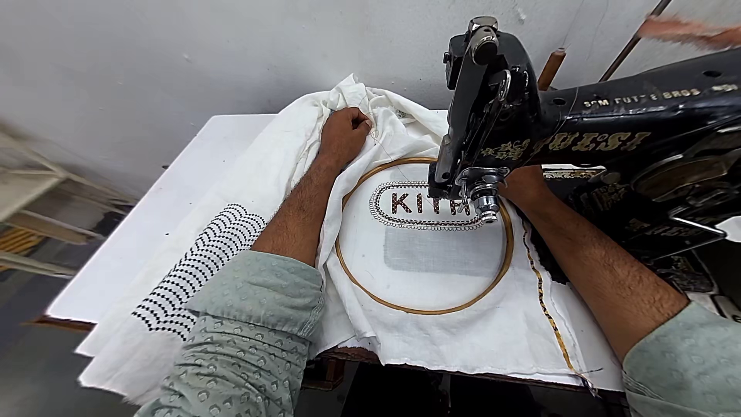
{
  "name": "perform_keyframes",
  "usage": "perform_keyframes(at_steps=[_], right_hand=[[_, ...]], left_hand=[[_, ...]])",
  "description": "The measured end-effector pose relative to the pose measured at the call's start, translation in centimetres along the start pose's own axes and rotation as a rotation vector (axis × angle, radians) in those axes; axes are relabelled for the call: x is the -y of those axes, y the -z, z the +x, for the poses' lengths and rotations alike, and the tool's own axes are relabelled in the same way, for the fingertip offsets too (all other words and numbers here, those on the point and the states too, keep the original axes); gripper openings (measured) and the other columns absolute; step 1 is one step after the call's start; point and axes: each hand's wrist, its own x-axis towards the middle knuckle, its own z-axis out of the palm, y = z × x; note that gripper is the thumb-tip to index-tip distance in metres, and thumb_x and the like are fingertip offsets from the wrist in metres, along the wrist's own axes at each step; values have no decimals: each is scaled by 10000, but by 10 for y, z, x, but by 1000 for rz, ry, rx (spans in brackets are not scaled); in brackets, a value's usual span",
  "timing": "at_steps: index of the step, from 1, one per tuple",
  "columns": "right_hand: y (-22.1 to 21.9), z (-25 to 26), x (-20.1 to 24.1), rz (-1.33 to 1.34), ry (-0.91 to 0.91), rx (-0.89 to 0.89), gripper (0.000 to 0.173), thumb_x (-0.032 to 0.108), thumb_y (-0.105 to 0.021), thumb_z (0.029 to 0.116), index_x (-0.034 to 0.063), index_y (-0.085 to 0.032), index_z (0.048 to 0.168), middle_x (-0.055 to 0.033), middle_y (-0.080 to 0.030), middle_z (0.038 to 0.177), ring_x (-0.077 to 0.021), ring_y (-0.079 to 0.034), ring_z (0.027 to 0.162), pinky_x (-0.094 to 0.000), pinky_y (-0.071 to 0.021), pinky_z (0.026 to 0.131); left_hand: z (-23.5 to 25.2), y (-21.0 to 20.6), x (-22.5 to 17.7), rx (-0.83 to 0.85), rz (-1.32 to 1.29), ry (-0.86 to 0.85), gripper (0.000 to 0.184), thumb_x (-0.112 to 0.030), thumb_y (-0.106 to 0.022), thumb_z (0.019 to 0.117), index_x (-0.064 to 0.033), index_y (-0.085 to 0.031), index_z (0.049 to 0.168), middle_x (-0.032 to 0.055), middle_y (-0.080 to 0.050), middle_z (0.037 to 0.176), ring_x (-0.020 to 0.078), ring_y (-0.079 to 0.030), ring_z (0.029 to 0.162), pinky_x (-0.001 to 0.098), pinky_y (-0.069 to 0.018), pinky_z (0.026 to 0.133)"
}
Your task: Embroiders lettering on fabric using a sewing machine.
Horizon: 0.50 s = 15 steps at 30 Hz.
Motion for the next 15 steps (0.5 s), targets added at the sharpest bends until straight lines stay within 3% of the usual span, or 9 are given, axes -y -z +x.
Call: perform_keyframes(at_steps=[15], right_hand=[[3,-2,4,-56,-13,28,352,183,-685,961,-108,-660,1158,-362,-635,1207,-493,-585,1212,-646,-417,982]], left_hand=[[0,0,0,-5,-2,-4,257,-239,-566,1040,-37,-719,1078,113,-712,965,229,-669,896,472,-511,877]])
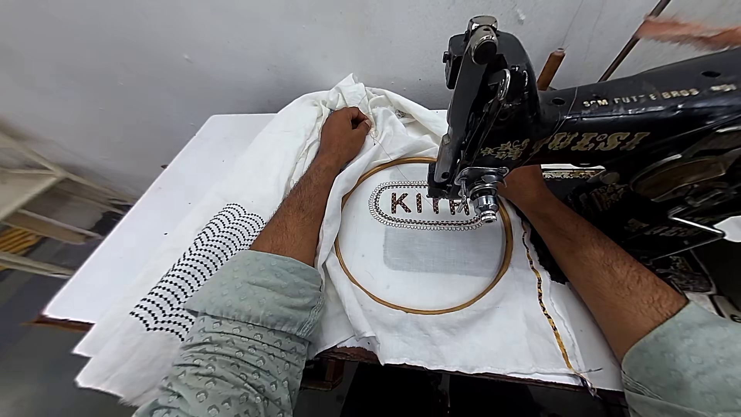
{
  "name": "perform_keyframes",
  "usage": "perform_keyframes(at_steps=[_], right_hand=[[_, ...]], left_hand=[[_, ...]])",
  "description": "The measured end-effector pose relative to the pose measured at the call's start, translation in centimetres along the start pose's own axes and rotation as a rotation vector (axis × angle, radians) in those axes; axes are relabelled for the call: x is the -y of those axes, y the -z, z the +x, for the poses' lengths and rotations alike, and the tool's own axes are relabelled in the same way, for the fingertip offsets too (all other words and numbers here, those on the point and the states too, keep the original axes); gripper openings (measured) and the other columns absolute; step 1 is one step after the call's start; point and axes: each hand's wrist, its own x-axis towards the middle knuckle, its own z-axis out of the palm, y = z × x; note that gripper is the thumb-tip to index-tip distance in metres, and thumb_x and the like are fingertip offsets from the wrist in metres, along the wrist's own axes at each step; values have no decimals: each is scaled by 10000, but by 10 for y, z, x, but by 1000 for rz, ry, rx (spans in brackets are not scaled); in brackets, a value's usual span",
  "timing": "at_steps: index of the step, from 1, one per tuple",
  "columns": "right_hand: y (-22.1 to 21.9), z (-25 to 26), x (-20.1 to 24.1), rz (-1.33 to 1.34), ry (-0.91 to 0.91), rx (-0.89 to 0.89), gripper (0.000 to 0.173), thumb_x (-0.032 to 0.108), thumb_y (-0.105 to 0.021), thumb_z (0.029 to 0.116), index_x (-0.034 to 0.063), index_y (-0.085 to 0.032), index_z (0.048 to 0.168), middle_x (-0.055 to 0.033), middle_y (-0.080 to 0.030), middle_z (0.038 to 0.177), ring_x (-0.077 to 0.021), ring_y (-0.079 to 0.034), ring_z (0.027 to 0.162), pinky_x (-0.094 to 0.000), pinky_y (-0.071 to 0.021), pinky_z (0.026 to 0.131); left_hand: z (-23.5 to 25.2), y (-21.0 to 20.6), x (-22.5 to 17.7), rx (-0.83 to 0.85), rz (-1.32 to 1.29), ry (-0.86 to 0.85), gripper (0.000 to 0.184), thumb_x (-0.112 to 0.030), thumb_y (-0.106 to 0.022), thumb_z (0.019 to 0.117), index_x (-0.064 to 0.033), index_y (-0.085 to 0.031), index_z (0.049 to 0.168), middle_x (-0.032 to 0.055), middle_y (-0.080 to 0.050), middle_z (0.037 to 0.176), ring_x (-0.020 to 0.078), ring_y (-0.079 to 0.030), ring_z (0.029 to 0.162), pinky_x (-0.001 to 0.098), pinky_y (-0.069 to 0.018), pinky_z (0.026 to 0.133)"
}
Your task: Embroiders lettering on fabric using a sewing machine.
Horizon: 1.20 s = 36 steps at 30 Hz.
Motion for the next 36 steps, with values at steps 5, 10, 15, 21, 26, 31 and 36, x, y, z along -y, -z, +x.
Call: perform_keyframes(at_steps=[5,10,15,21,26,31,36], right_hand=[[-2,0,-3,-6,47,-15,341,173,-666,969,-110,-659,1159,-365,-636,1201,-503,-583,1210,-652,-416,980],[-3,1,-4,13,24,-18,335,174,-688,957,-100,-665,1148,-350,-643,1194,-488,-592,1198,-649,-423,971],[-2,0,-1,3,30,-20,335,159,-675,963,-112,-659,1159,-363,-634,1209,-499,-580,1216,-651,-412,987],[0,0,0,3,26,-21,336,164,-683,956,-111,-660,1148,-363,-638,1185,-493,-590,1191,-644,-419,971],[-1,1,0,-18,29,-21,340,180,-676,964,-103,-661,1151,-360,-640,1189,-496,-594,1190,-653,-421,962],[-2,1,-2,1,29,-29,325,165,-684,957,-101,-664,1143,-355,-643,1180,-489,-598,1183,-642,-428,961],[0,0,1,7,2,-14,330,149,-686,955,-112,-658,1156,-362,-636,1200,-494,-585,1205,-640,-415,985]], left_hand=[[1,0,0,3,7,-1,259,-240,-560,1041,-39,-719,1081,119,-711,963,230,-668,902,474,-509,878],[1,0,0,2,7,-2,256,-238,-564,1040,-37,-719,1073,118,-712,962,233,-668,904,478,-509,881],[0,0,-1,7,5,1,257,-233,-560,1043,-35,-718,1081,121,-711,967,234,-669,907,477,-508,883],[0,0,-1,4,-10,0,261,-237,-563,1040,-30,-717,1075,123,-713,961,239,-672,898,488,-511,882],[1,0,0,5,-8,0,253,-234,-568,1037,-34,-718,1074,119,-716,963,235,-675,902,484,-514,879],[1,0,0,3,0,3,255,-236,-567,1037,-35,-719,1072,121,-715,964,237,-674,905,484,-512,881],[1,-1,0,3,0,1,256,-235,-566,1038,-35,-719,1079,120,-714,966,236,-673,906,482,-512,883]])
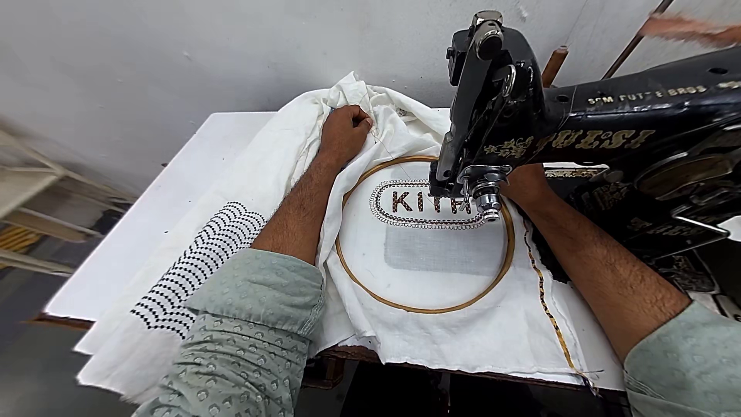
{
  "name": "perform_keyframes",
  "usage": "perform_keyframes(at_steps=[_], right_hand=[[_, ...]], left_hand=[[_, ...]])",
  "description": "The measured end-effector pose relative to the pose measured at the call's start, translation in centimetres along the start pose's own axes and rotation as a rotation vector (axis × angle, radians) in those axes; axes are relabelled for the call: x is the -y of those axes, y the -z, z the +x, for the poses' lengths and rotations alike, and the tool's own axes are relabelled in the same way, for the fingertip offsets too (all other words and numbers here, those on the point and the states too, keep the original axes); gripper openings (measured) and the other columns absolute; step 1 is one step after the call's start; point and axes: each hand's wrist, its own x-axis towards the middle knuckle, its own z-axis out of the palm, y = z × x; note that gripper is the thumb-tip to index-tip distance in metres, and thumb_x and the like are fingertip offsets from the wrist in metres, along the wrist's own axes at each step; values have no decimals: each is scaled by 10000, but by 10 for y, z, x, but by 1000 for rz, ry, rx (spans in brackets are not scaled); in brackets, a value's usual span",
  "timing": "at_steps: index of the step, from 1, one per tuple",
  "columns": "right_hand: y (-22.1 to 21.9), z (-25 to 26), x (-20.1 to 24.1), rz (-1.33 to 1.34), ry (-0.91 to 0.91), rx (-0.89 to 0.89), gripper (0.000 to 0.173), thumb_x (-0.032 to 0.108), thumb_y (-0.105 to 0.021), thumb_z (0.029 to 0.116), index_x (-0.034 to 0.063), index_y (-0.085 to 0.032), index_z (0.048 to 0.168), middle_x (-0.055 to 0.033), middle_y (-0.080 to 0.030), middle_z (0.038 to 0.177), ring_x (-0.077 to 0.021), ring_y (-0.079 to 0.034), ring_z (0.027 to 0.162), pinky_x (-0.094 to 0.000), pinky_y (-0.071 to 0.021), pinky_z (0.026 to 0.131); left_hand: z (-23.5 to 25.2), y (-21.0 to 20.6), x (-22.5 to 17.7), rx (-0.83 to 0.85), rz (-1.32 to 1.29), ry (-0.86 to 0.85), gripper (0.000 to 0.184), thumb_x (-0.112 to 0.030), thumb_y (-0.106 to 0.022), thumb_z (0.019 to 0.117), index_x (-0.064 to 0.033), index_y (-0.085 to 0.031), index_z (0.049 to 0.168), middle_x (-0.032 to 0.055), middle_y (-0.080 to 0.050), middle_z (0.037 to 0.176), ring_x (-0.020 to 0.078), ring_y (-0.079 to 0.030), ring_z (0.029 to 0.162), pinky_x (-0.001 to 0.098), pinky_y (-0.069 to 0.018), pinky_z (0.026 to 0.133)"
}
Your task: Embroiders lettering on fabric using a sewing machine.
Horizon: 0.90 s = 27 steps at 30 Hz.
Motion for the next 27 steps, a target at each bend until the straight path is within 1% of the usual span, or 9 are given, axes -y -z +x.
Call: perform_keyframes(at_steps=[9,12,19,22,25,27], right_hand=[[-4,1,-5,-4,43,-26,337,185,-679,962,-100,-667,1142,-356,-644,1184,-495,-596,1188,-649,-424,963],[0,-1,-1,-6,-2,14,349,155,-682,963,-122,-649,1173,-371,-627,1214,-504,-576,1217,-652,-409,992],[3,-2,2,-11,-9,24,341,123,-686,955,-134,-641,1175,-382,-622,1210,-508,-578,1210,-644,-408,994],[1,-2,0,4,11,7,344,141,-678,960,-130,-645,1170,-379,-625,1207,-508,-579,1208,-641,-412,990],[-1,-1,-3,6,25,-9,344,176,-681,957,-114,-660,1141,-364,-640,1180,-496,-595,1183,-648,-420,963],[0,-1,-2,8,26,-9,341,173,-685,955,-113,-661,1140,-362,-640,1182,-495,-593,1185,-644,-419,968]], left_hand=[[0,1,-1,9,5,7,262,-241,-560,1040,-37,-718,1084,120,-713,969,236,-672,915,482,-510,886],[-1,1,-2,11,-1,15,266,-237,-556,1044,-31,-716,1097,126,-714,984,241,-674,922,482,-511,898],[-1,1,-2,7,-4,11,262,-235,-560,1043,-30,-716,1091,126,-715,981,240,-676,919,478,-514,893],[-1,1,-2,7,1,7,257,-234,-564,1040,-33,-717,1085,122,-715,975,235,-674,912,477,-513,889],[-1,1,-2,6,0,6,256,-233,-562,1041,-32,-716,1085,123,-713,972,232,-673,911,473,-511,888],[-1,0,-1,5,-1,5,257,-235,-563,1041,-34,-716,1086,117,-715,973,229,-674,912,472,-512,890]])
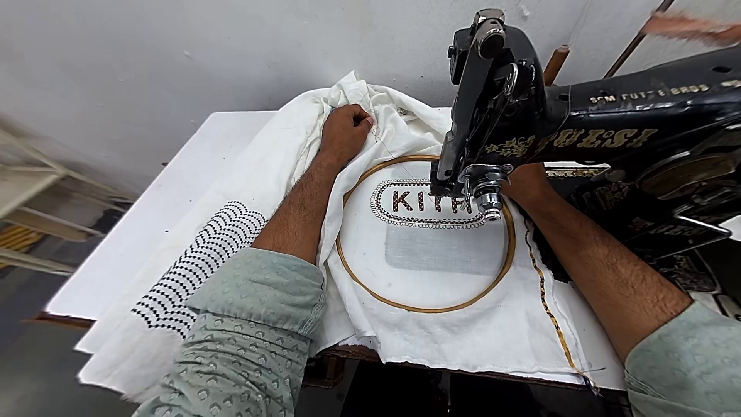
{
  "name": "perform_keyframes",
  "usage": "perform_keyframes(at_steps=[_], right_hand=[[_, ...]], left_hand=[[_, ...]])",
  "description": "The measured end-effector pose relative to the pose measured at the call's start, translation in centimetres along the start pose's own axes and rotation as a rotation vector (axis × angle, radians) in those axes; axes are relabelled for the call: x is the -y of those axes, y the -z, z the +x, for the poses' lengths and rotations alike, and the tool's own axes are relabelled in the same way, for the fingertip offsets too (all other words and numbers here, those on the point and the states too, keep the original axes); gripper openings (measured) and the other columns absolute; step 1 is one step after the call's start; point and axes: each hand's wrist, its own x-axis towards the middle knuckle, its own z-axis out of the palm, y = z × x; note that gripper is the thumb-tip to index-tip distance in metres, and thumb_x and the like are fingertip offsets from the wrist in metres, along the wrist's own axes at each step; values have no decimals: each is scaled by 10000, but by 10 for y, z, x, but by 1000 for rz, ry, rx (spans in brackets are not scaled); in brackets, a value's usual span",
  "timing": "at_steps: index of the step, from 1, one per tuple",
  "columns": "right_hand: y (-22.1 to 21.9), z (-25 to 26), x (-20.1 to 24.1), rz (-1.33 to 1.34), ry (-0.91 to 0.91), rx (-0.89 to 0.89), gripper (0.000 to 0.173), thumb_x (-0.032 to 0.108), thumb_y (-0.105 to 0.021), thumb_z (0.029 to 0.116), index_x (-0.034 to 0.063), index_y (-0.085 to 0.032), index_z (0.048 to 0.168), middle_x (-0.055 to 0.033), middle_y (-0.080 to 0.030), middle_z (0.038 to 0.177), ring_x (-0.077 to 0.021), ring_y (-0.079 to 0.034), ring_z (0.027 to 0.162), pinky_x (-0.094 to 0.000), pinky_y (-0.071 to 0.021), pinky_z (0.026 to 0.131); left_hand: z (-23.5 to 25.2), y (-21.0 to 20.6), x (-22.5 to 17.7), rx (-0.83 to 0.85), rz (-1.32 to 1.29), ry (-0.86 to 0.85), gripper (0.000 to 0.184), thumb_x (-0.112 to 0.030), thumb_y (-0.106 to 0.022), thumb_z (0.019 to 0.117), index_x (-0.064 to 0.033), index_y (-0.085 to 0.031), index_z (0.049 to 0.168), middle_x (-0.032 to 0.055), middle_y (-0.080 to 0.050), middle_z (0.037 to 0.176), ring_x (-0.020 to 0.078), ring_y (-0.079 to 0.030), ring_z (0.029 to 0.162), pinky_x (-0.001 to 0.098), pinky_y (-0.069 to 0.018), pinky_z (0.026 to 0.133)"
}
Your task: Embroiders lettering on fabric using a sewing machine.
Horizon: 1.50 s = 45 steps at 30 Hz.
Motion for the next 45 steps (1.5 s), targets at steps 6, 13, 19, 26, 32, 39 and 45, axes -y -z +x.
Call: perform_keyframes(at_steps=[6,13,19,26,32,39,45], right_hand=[[-1,0,0,-10,16,-12,353,164,-672,958,-125,-652,1158,-375,-629,1204,-506,-581,1208,-648,-413,981],[1,1,2,-15,-15,14,355,170,-682,959,-119,-655,1164,-371,-629,1212,-506,-578,1215,-650,-412,984],[-5,2,-5,22,14,-36,388,219,-700,942,-99,-661,1160,-355,-640,1194,-490,-590,1197,-652,-423,965],[-1,1,-2,5,8,0,343,175,-686,957,-107,-662,1152,-357,-643,1186,-487,-596,1191,-641,-423,971],[1,0,1,8,-3,8,353,184,-698,948,-107,-661,1146,-354,-643,1184,-482,-595,1187,-627,-424,971],[0,1,-1,1,-1,16,341,170,-683,958,-107,-659,1155,-362,-636,1195,-495,-588,1200,-651,-419,975],[0,1,0,33,-18,-7,356,173,-700,947,-113,-658,1153,-360,-639,1192,-487,-590,1200,-639,-420,985]], left_hand=[[0,0,-1,4,6,7,259,-233,-559,1042,-32,-716,1089,121,-715,977,232,-674,912,475,-512,890],[-1,1,-1,2,4,7,254,-236,-563,1042,-39,-718,1088,117,-716,976,226,-675,903,469,-514,887],[0,0,-1,-2,2,-4,258,-236,-564,1041,-30,-715,1080,118,-708,953,229,-666,889,468,-512,871],[-1,1,-1,0,4,9,255,-239,-565,1042,-39,-718,1079,115,-710,954,224,-667,888,467,-511,869],[-1,1,-1,-3,9,0,252,-235,-565,1041,-37,-716,1077,114,-710,954,230,-668,889,469,-512,871],[-1,1,-1,1,7,4,258,-239,-564,1042,-34,-716,1080,119,-711,966,234,-669,902,474,-510,879],[0,0,0,-1,-3,3,259,-238,-562,1038,-37,-718,1088,118,-714,967,230,-672,899,478,-513,879]])
